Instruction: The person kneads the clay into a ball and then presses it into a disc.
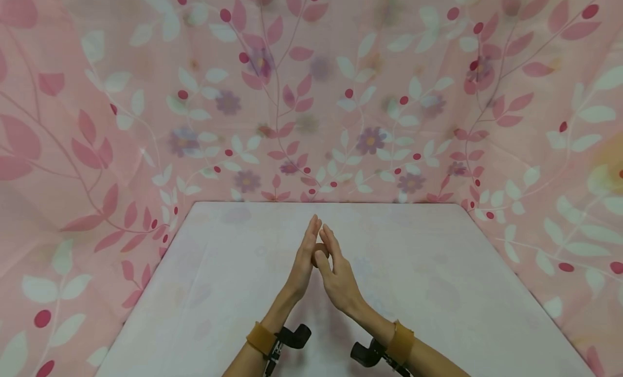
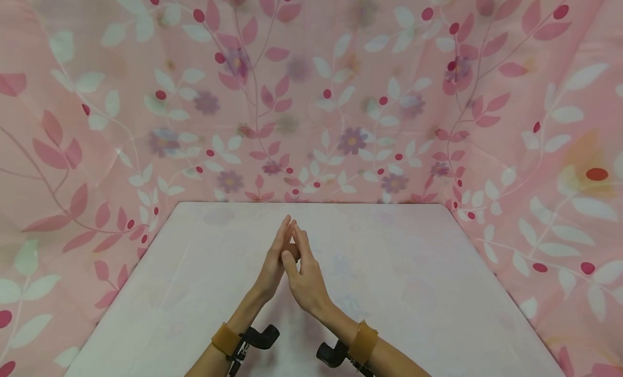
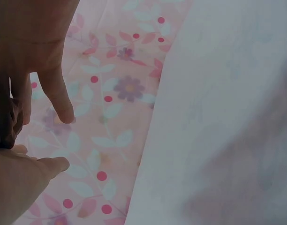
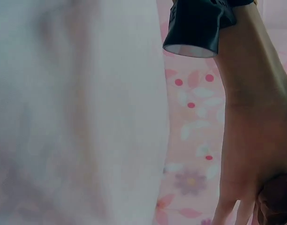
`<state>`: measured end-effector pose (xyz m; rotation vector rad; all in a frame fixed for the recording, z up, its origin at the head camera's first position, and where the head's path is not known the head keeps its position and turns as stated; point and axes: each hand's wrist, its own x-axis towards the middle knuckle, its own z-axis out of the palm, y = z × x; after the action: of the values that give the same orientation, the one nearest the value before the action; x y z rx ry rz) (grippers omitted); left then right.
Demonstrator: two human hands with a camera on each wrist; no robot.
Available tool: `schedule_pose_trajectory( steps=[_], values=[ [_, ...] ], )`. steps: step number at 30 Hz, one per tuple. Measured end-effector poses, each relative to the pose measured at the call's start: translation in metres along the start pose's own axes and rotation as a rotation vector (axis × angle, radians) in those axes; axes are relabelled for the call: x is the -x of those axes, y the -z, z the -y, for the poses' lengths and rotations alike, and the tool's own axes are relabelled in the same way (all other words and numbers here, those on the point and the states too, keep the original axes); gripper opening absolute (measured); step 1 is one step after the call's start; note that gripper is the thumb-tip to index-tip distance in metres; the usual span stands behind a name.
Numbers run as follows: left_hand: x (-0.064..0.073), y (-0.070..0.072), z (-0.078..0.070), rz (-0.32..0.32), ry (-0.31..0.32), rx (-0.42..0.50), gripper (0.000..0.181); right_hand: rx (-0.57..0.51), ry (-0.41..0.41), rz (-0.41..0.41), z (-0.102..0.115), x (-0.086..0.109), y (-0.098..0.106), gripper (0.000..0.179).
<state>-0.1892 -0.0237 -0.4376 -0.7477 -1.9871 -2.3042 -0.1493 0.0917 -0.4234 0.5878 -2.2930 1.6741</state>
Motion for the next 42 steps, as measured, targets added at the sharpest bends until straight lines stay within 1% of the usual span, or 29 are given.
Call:
schedule_pose_trajectory(
  steps=[4, 9, 12, 16, 19, 23, 27, 32, 34, 37, 39, 40, 42],
  values=[
    [0.001, -0.004, -0.002, 0.025, -0.025, -0.028, 0.068, -0.017, -0.014, 0.013, -0.001, -0.003, 0.002, 0.06],
    [0.003, -0.009, -0.006, 0.062, -0.059, -0.05, 0.068, -0.086, -0.041, 0.019, -0.002, -0.005, 0.004, 0.063],
    [0.004, -0.013, -0.007, 0.077, -0.068, -0.048, 0.066, -0.137, -0.053, 0.018, -0.003, -0.008, 0.005, 0.065],
    [0.011, -0.018, -0.007, 0.085, -0.066, -0.048, 0.065, -0.186, -0.042, 0.018, -0.004, -0.012, 0.006, 0.063],
    [0.016, -0.02, -0.007, 0.072, -0.065, -0.054, 0.065, -0.175, -0.045, 0.005, -0.004, -0.015, 0.007, 0.061],
    [0.022, -0.024, -0.009, 0.061, -0.059, -0.057, 0.065, -0.18, -0.082, -0.029, -0.005, -0.021, 0.01, 0.058],
    [0.028, -0.027, -0.011, 0.083, -0.048, -0.06, 0.062, -0.196, -0.103, -0.065, -0.01, -0.029, 0.016, 0.059],
    [0.032, -0.031, -0.019, 0.113, -0.071, -0.079, 0.06, -0.185, -0.115, -0.091, -0.022, -0.038, 0.028, 0.063],
    [0.033, -0.031, -0.024, 0.122, -0.083, -0.104, 0.06, -0.184, -0.138, -0.077, -0.016, -0.037, 0.033, 0.063],
    [0.032, -0.03, -0.03, 0.127, -0.102, -0.139, 0.06, -0.185, -0.185, -0.025, -0.017, -0.035, 0.033, 0.06],
    [0.03, -0.03, -0.034, 0.125, -0.116, -0.152, 0.061, -0.187, -0.198, 0.021, -0.017, -0.032, 0.031, 0.056],
    [0.028, -0.029, -0.035, 0.121, -0.122, -0.155, 0.062, -0.188, -0.199, 0.041, -0.022, -0.031, 0.029, 0.056],
    [0.025, -0.027, -0.037, 0.112, -0.13, -0.159, 0.062, -0.186, -0.181, 0.079, -0.028, -0.03, 0.024, 0.059]
  ],
)
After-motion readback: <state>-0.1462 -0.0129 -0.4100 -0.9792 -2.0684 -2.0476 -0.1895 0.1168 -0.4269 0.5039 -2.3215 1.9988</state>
